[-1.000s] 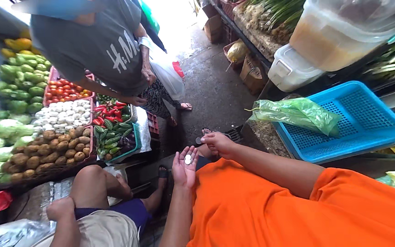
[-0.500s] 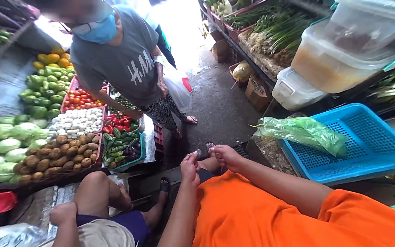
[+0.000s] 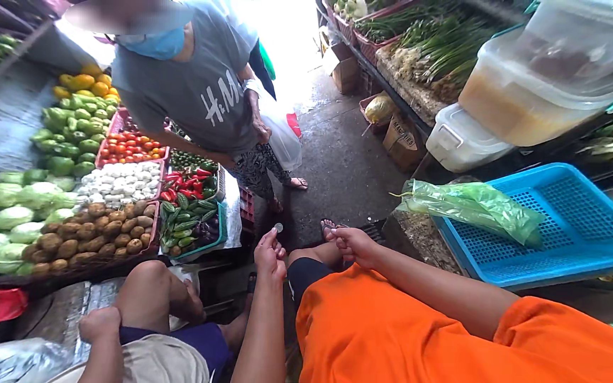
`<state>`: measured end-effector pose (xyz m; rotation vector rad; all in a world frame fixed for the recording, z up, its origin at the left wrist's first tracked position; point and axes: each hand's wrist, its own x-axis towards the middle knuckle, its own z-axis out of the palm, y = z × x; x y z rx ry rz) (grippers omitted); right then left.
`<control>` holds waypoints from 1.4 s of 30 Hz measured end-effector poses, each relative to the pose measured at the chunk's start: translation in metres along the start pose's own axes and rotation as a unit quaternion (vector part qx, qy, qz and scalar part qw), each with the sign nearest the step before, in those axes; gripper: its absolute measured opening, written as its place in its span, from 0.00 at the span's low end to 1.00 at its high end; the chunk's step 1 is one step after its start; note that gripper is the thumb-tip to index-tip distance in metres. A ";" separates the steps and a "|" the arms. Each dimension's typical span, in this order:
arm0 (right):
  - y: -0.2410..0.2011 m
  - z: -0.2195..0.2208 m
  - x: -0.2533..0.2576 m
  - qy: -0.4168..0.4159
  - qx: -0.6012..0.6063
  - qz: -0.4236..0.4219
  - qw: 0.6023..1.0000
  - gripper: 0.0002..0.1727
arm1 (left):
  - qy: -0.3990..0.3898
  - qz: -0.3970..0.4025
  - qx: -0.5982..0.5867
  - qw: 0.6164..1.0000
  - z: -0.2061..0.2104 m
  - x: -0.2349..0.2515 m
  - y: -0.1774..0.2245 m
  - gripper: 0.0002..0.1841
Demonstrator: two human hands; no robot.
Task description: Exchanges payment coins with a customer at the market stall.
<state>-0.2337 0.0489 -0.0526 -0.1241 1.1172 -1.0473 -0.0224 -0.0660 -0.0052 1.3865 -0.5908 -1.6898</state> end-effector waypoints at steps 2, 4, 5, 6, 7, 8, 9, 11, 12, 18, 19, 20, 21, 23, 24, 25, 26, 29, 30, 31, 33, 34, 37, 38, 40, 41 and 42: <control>0.000 0.001 -0.001 -0.007 -0.007 -0.011 1.000 0.18 | -0.012 0.007 0.006 1.000 -0.002 -0.002 0.000 0.07; -0.002 0.001 -0.003 -0.016 -0.018 -0.014 1.000 0.18 | -0.019 0.012 0.018 1.000 -0.003 -0.006 -0.004 0.07; -0.001 0.002 -0.002 -0.023 -0.023 -0.016 0.999 0.17 | -0.022 0.013 0.032 0.999 -0.004 -0.009 -0.008 0.08; -0.001 0.003 -0.001 -0.033 -0.033 -0.017 0.999 0.15 | -0.027 0.013 0.051 0.998 -0.004 -0.014 -0.013 0.08; -0.001 0.003 0.000 -0.044 -0.048 -0.017 0.998 0.14 | -0.035 0.009 0.073 0.997 -0.004 -0.019 -0.020 0.08; 0.000 0.003 0.001 -0.056 -0.066 -0.014 0.996 0.13 | -0.048 0.002 0.094 0.994 -0.004 -0.024 -0.027 0.08; 0.001 0.003 0.002 -0.069 -0.087 -0.007 0.994 0.12 | -0.060 -0.007 0.112 0.992 -0.004 -0.029 -0.036 0.07; 0.004 0.003 0.002 -0.103 -0.127 0.014 0.986 0.12 | -0.082 -0.025 0.138 0.987 -0.004 -0.035 -0.054 0.07; 0.006 0.004 0.001 -0.119 -0.138 0.019 0.983 0.11 | -0.091 -0.033 0.147 0.984 -0.005 -0.037 -0.062 0.06; 0.012 0.006 0.000 -0.145 -0.165 0.033 0.975 0.05 | -0.129 -0.073 0.125 0.981 -0.009 -0.045 -0.077 0.06; 0.011 0.006 0.000 -0.143 -0.163 0.033 0.976 0.05 | -0.138 -0.078 0.114 0.981 -0.009 -0.046 -0.076 0.08; 0.011 0.006 0.000 -0.144 -0.163 0.032 0.975 0.05 | -0.146 -0.084 0.104 0.980 -0.009 -0.048 -0.076 0.11; 0.011 0.006 0.000 -0.147 -0.166 0.031 0.975 0.05 | -0.153 -0.087 0.100 0.979 -0.010 -0.049 -0.077 0.14; 0.013 0.005 0.001 -0.152 -0.185 0.028 0.971 0.07 | -0.184 -0.079 0.110 0.974 -0.014 -0.050 -0.082 0.12; 0.014 0.005 0.001 -0.154 -0.199 0.026 0.967 0.08 | -0.195 -0.067 0.118 0.971 -0.017 -0.049 -0.086 0.09; 0.015 0.004 0.002 -0.156 -0.211 0.025 0.965 0.09 | -0.198 -0.055 0.127 0.970 -0.018 -0.048 -0.089 0.07; 0.017 0.003 0.002 -0.157 -0.221 0.024 0.962 0.09 | -0.194 -0.048 0.134 0.971 -0.018 -0.047 -0.091 0.07; 0.018 0.005 0.000 -0.143 -0.232 0.032 0.962 0.12 | -0.167 -0.046 0.151 0.973 -0.016 -0.049 -0.089 0.07; 0.019 0.006 0.001 -0.130 -0.237 0.039 0.962 0.13 | -0.158 -0.047 0.155 0.974 -0.016 -0.049 -0.087 0.08; 0.020 0.006 0.002 -0.118 -0.251 0.049 0.959 0.14 | -0.151 -0.049 0.160 0.974 -0.016 -0.049 -0.087 0.09; 0.025 0.006 0.004 -0.103 -0.294 0.065 0.948 0.16 | -0.144 -0.050 0.170 0.974 -0.020 -0.049 -0.089 0.10; 0.027 0.006 0.005 -0.102 -0.315 0.068 0.941 0.17 | -0.141 -0.046 0.175 0.973 -0.023 -0.050 -0.092 0.10; 0.031 0.007 0.008 -0.108 -0.351 0.058 0.928 0.22 | -0.127 -0.032 0.190 0.973 -0.031 -0.050 -0.099 0.10; 0.032 0.007 0.009 -0.114 -0.347 0.052 0.930 0.24 | -0.120 -0.029 0.193 0.973 -0.033 -0.050 -0.101 0.09; 0.030 0.007 0.009 -0.123 -0.323 0.046 0.937 0.26 | -0.101 -0.027 0.186 0.977 -0.035 -0.049 -0.103 0.08; 0.029 0.007 0.008 -0.125 -0.310 0.046 0.942 0.26 | -0.089 -0.027 0.183 0.979 -0.036 -0.049 -0.101 0.08; 0.028 0.007 0.008 -0.127 -0.297 0.046 0.945 0.26 | -0.076 -0.024 0.179 0.981 -0.036 -0.048 -0.099 0.08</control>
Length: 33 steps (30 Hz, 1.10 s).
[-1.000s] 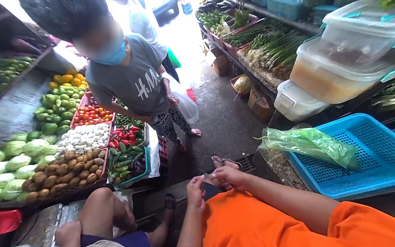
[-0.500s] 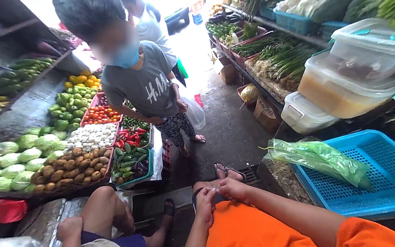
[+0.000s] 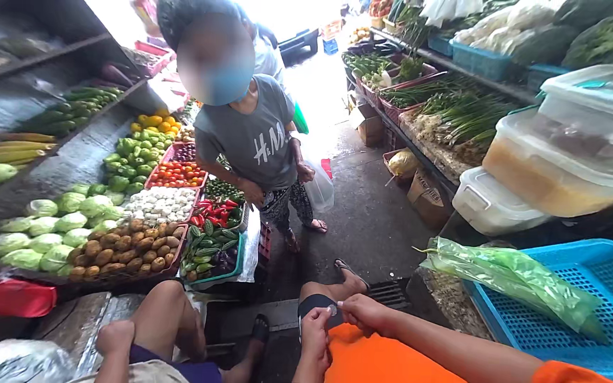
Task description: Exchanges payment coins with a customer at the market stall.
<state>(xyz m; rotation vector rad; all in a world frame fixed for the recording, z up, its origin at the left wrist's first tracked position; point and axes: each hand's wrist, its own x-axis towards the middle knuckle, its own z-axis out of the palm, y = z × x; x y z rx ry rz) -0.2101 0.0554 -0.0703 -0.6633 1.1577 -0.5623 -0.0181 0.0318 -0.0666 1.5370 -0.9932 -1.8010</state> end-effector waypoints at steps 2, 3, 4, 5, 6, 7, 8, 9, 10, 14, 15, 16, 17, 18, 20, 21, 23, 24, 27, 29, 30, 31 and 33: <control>0.001 0.000 0.000 -0.010 0.020 -0.001 1.000 0.26 | 0.025 0.005 -0.010 1.000 -0.002 0.002 0.003 0.08; 0.000 0.001 0.000 -0.018 0.027 -0.002 0.999 0.25 | 0.035 0.008 -0.015 0.999 -0.004 0.004 0.005 0.08; 0.002 0.001 0.000 -0.025 0.030 -0.004 0.999 0.24 | 0.043 0.009 -0.018 0.999 -0.005 0.005 0.007 0.08; 0.005 0.001 0.002 -0.027 0.019 -0.010 0.999 0.22 | 0.047 0.006 -0.020 0.999 -0.006 0.006 0.007 0.08; 0.010 0.000 0.007 -0.023 -0.017 -0.016 0.999 0.20 | 0.047 0.002 -0.019 0.999 -0.007 0.008 0.008 0.08; 0.014 -0.002 0.012 -0.014 -0.075 -0.014 0.997 0.18 | 0.045 -0.001 -0.017 0.999 -0.007 0.008 0.009 0.08; 0.016 -0.003 0.015 -0.005 -0.138 -0.006 0.990 0.17 | 0.042 -0.002 -0.015 0.999 -0.008 0.008 0.011 0.07; 0.014 -0.004 0.014 -0.009 -0.194 0.008 0.981 0.18 | 0.040 -0.001 -0.014 0.999 -0.008 0.007 0.012 0.06; 0.012 -0.003 0.013 -0.019 -0.233 0.023 0.972 0.19 | 0.038 0.001 -0.013 0.999 -0.008 0.006 0.014 0.05; 0.032 -0.008 0.026 -0.048 -0.239 0.012 0.970 0.15 | 0.033 0.009 -0.026 0.999 -0.011 0.006 0.027 0.05; 0.041 -0.009 0.033 -0.049 -0.200 0.006 0.978 0.13 | 0.032 0.005 -0.039 0.999 -0.013 0.005 0.030 0.06; 0.051 -0.010 0.040 -0.048 -0.157 0.001 0.987 0.12 | 0.033 -0.003 -0.060 0.998 -0.014 0.006 0.033 0.07; 0.060 -0.011 0.048 -0.041 -0.105 -0.003 0.994 0.11 | 0.038 -0.014 -0.085 0.996 -0.014 0.007 0.036 0.07; 0.064 -0.010 0.051 -0.038 -0.049 -0.004 0.998 0.09 | 0.047 -0.029 -0.114 0.992 -0.015 0.009 0.039 0.08; 0.050 -0.005 0.040 -0.034 0.064 0.009 0.997 0.08 | 0.068 -0.063 -0.174 0.980 -0.016 0.012 0.043 0.09; 0.040 -0.002 0.031 -0.026 0.115 0.024 0.993 0.07 | 0.075 -0.077 -0.201 0.974 -0.014 0.014 0.044 0.09; 0.020 0.001 0.019 0.003 0.186 0.049 0.981 0.09 | 0.071 -0.091 -0.248 0.962 -0.010 0.019 0.053 0.11; 0.011 0.002 0.019 0.021 0.207 0.054 0.977 0.11 | 0.061 -0.090 -0.265 0.958 -0.008 0.025 0.060 0.12; 0.004 -0.001 0.015 0.055 0.241 0.053 0.968 0.14 | 0.034 -0.077 -0.292 0.953 0.001 0.040 0.073 0.11; 0.001 -0.008 0.013 0.058 0.250 0.046 0.965 0.17 | 0.023 -0.056 -0.305 0.950 0.010 0.053 0.084 0.11; -0.001 -0.011 0.012 0.060 0.255 0.041 0.964 0.18 | 0.019 -0.045 -0.310 0.949 0.014 0.057 0.088 0.11; -0.004 -0.013 0.010 0.066 0.261 0.037 0.962 0.18 | 0.019 -0.037 -0.313 0.949 0.019 0.060 0.093 0.10; -0.011 -0.018 0.004 0.074 0.281 0.026 0.956 0.18 | 0.025 -0.027 -0.311 0.950 0.029 0.062 0.100 0.09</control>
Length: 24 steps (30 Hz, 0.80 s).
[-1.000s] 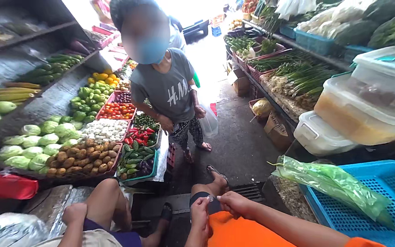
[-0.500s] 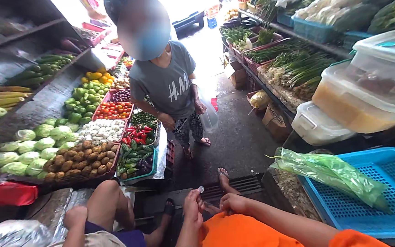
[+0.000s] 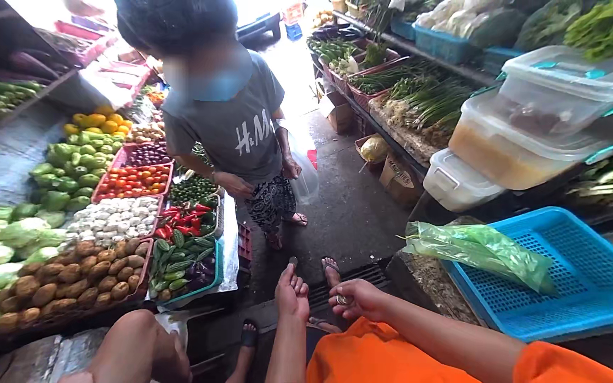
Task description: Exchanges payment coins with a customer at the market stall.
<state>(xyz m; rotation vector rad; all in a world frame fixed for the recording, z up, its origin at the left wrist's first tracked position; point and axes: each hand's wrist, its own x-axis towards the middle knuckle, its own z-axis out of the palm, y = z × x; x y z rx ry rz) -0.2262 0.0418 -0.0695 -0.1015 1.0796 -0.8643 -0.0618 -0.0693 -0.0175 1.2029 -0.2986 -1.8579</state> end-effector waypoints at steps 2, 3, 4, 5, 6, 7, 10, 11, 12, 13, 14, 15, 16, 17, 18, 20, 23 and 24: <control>-0.004 -0.001 -0.003 -0.011 0.030 -0.010 0.999 0.18 | -0.001 0.007 0.000 1.000 0.005 0.001 -0.002 0.08; -0.002 -0.001 -0.004 -0.023 0.040 -0.013 0.999 0.18 | -0.001 0.007 -0.002 1.000 0.005 0.000 -0.004 0.08; 0.000 -0.001 -0.004 -0.035 0.044 -0.014 0.998 0.18 | 0.000 0.007 -0.002 1.000 0.005 -0.001 -0.006 0.07; 0.004 0.000 -0.004 -0.048 0.043 -0.013 0.998 0.18 | 0.002 0.006 -0.002 1.000 0.005 -0.002 -0.008 0.07; 0.009 0.001 -0.004 -0.060 0.039 -0.010 0.997 0.19 | 0.003 0.004 -0.002 1.000 0.005 -0.004 -0.010 0.07; 0.014 0.003 -0.003 -0.070 0.032 -0.005 0.997 0.20 | 0.004 0.004 -0.001 1.000 0.005 -0.006 -0.012 0.07; 0.022 0.009 -0.003 -0.091 0.017 0.013 0.996 0.20 | 0.002 0.000 0.009 1.000 0.004 -0.012 -0.020 0.07; 0.023 0.010 -0.003 -0.097 0.014 0.017 0.995 0.19 | 0.000 -0.001 0.015 1.000 0.003 -0.015 -0.023 0.07; 0.024 0.009 -0.002 -0.104 0.011 0.017 0.994 0.19 | -0.002 -0.005 0.022 1.000 0.003 -0.017 -0.027 0.06; 0.024 0.009 -0.001 -0.108 0.007 0.015 0.994 0.19 | -0.004 -0.009 0.028 1.000 0.002 -0.018 -0.031 0.06; 0.025 0.008 0.000 -0.112 0.003 0.010 0.994 0.19 | -0.009 -0.016 0.032 0.999 0.000 -0.019 -0.036 0.06; 0.025 0.007 0.000 -0.113 0.001 0.006 0.994 0.20 | -0.014 -0.022 0.034 0.999 -0.001 -0.020 -0.040 0.07; 0.024 0.007 -0.001 -0.115 0.001 0.002 0.993 0.20 | -0.016 -0.026 0.035 0.999 -0.002 -0.020 -0.043 0.07; 0.024 0.006 -0.002 -0.117 0.000 -0.001 0.993 0.21 | -0.019 -0.029 0.038 0.999 -0.002 -0.021 -0.044 0.07; 0.023 0.006 -0.003 -0.119 -0.001 -0.002 0.993 0.22 | -0.021 -0.030 0.040 0.999 -0.002 -0.021 -0.045 0.07; 0.022 0.005 -0.005 -0.121 -0.004 0.003 0.993 0.22 | -0.022 -0.029 0.047 0.998 0.000 -0.020 -0.044 0.07; 0.022 0.003 -0.005 -0.125 -0.010 0.007 0.992 0.21 | -0.026 -0.026 0.049 0.998 0.003 -0.021 -0.041 0.07; 0.021 0.003 -0.004 -0.127 -0.010 0.006 0.992 0.21 | -0.026 -0.025 0.046 0.998 0.005 -0.022 -0.040 0.07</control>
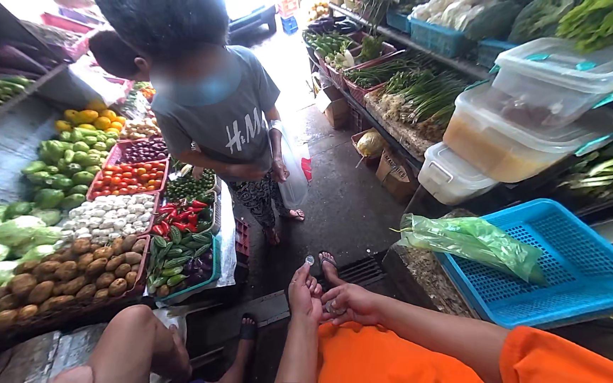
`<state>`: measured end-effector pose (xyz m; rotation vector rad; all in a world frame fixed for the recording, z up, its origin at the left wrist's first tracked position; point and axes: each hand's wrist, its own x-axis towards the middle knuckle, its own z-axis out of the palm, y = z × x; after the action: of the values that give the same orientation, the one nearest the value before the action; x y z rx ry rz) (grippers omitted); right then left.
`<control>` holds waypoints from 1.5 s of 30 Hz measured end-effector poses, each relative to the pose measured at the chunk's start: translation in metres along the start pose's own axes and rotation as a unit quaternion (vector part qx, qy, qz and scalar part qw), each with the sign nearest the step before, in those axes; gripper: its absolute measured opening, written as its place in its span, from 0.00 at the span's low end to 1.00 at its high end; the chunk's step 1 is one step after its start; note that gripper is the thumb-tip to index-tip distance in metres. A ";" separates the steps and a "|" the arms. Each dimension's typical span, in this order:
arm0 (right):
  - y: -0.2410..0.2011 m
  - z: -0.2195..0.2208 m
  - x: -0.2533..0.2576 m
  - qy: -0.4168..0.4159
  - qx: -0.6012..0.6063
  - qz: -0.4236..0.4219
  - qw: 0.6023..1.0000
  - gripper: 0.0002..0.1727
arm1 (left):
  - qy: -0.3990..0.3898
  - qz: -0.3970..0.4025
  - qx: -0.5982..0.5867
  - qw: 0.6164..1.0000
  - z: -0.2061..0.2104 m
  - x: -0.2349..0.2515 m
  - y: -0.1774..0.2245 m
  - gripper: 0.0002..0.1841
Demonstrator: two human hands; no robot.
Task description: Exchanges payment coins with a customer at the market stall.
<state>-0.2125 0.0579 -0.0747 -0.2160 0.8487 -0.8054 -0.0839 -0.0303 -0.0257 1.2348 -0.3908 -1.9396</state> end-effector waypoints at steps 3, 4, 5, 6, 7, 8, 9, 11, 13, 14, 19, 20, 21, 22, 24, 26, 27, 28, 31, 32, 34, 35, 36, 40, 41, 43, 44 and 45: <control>-0.001 0.000 0.000 -0.005 -0.005 -0.002 1.000 0.21 | -0.003 0.003 -0.009 1.000 0.002 0.000 0.002 0.07; -0.001 0.000 0.001 -0.005 -0.008 -0.001 1.000 0.21 | -0.005 0.003 -0.010 1.000 0.002 0.000 0.002 0.06; -0.001 0.000 0.000 -0.006 -0.010 0.001 1.000 0.21 | -0.006 0.003 -0.011 1.000 0.002 0.000 0.002 0.06; -0.002 0.000 0.000 -0.006 -0.010 0.002 1.000 0.21 | -0.006 0.004 -0.011 1.000 0.002 0.000 0.002 0.06; -0.002 0.000 0.000 -0.007 -0.010 0.003 1.000 0.21 | -0.007 0.005 -0.010 1.000 0.003 0.000 0.003 0.06; -0.001 0.000 0.000 -0.009 -0.010 0.005 1.000 0.21 | -0.007 0.005 -0.009 1.000 0.004 -0.001 0.003 0.07; -0.001 0.000 0.000 -0.011 -0.009 0.006 1.000 0.20 | -0.009 0.004 -0.010 1.000 0.004 -0.001 0.003 0.07; 0.000 0.000 0.001 -0.010 0.001 0.004 1.000 0.19 | -0.013 0.005 -0.015 1.000 0.004 -0.001 0.003 0.07; 0.000 0.004 -0.001 -0.006 0.024 0.004 1.000 0.16 | -0.015 0.004 -0.021 1.000 0.004 -0.002 0.002 0.07; 0.000 0.005 -0.002 -0.006 0.035 0.005 0.999 0.16 | -0.015 0.005 -0.022 1.000 0.004 -0.002 0.002 0.07; -0.001 0.007 -0.004 0.000 0.049 0.013 0.999 0.19 | -0.014 0.008 -0.022 1.000 0.002 -0.005 0.003 0.07; -0.002 0.008 -0.004 0.002 0.046 0.014 0.999 0.20 | -0.011 0.010 -0.022 1.000 0.003 -0.006 0.004 0.07; -0.001 0.008 -0.004 0.005 0.044 0.015 0.999 0.20 | -0.010 0.012 -0.021 1.000 0.003 -0.006 0.004 0.07; -0.001 0.009 -0.004 0.008 0.042 0.015 0.999 0.20 | -0.011 0.012 -0.019 1.000 0.003 -0.006 0.005 0.07; -0.002 0.010 -0.005 0.011 0.040 0.013 0.999 0.21 | -0.016 0.013 -0.013 1.000 0.002 -0.006 0.004 0.07; -0.002 0.008 -0.005 0.011 0.045 0.011 0.999 0.21 | -0.018 0.014 -0.012 1.000 0.001 -0.006 0.003 0.08; -0.002 0.008 -0.004 0.010 0.049 0.011 0.999 0.21 | -0.017 0.016 -0.012 1.000 0.001 -0.006 0.002 0.08; -0.002 0.008 -0.004 0.010 0.054 0.009 0.998 0.21 | -0.014 0.019 -0.010 1.000 0.002 -0.006 0.002 0.08; -0.002 0.012 -0.004 0.022 0.045 0.012 0.999 0.18 | -0.011 0.026 0.005 1.000 0.003 -0.009 0.000 0.10; -0.002 0.014 -0.003 0.031 0.037 0.013 0.999 0.16 | -0.013 0.027 0.015 0.999 0.004 -0.011 -0.001 0.11; -0.001 0.016 0.001 0.058 0.023 0.014 0.998 0.13 | -0.024 0.028 0.040 0.999 0.007 -0.012 -0.004 0.12; 0.000 0.016 0.002 0.070 0.020 0.017 0.997 0.11 | -0.031 0.036 0.061 0.997 0.007 -0.012 -0.006 0.12; 0.002 0.016 0.002 0.078 0.017 0.022 0.997 0.11 | -0.035 0.054 0.091 0.994 0.007 -0.014 -0.009 0.11; 0.001 0.016 0.000 0.049 0.008 0.023 0.998 0.14 | -0.051 0.182 0.269 0.944 0.011 -0.017 -0.019 0.07; -0.001 0.018 -0.001 0.042 0.007 0.013 0.999 0.15 | -0.057 0.198 0.298 0.932 0.014 -0.019 -0.019 0.06; -0.005 0.021 -0.003 0.030 0.008 -0.008 0.999 0.13 | -0.060 0.202 0.304 0.929 0.019 -0.021 -0.017 0.06; -0.005 0.022 -0.002 0.031 0.009 -0.013 0.999 0.10 | -0.059 0.195 0.282 0.938 0.019 -0.020 -0.017 0.07; -0.004 0.021 0.000 0.034 0.004 -0.014 0.999 0.07 | -0.057 0.185 0.252 0.948 0.017 -0.017 -0.016 0.07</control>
<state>-0.1995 0.0526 -0.0588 -0.1939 0.9072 -0.8453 -0.1022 -0.0099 -0.0164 1.2468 -1.1505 -1.6340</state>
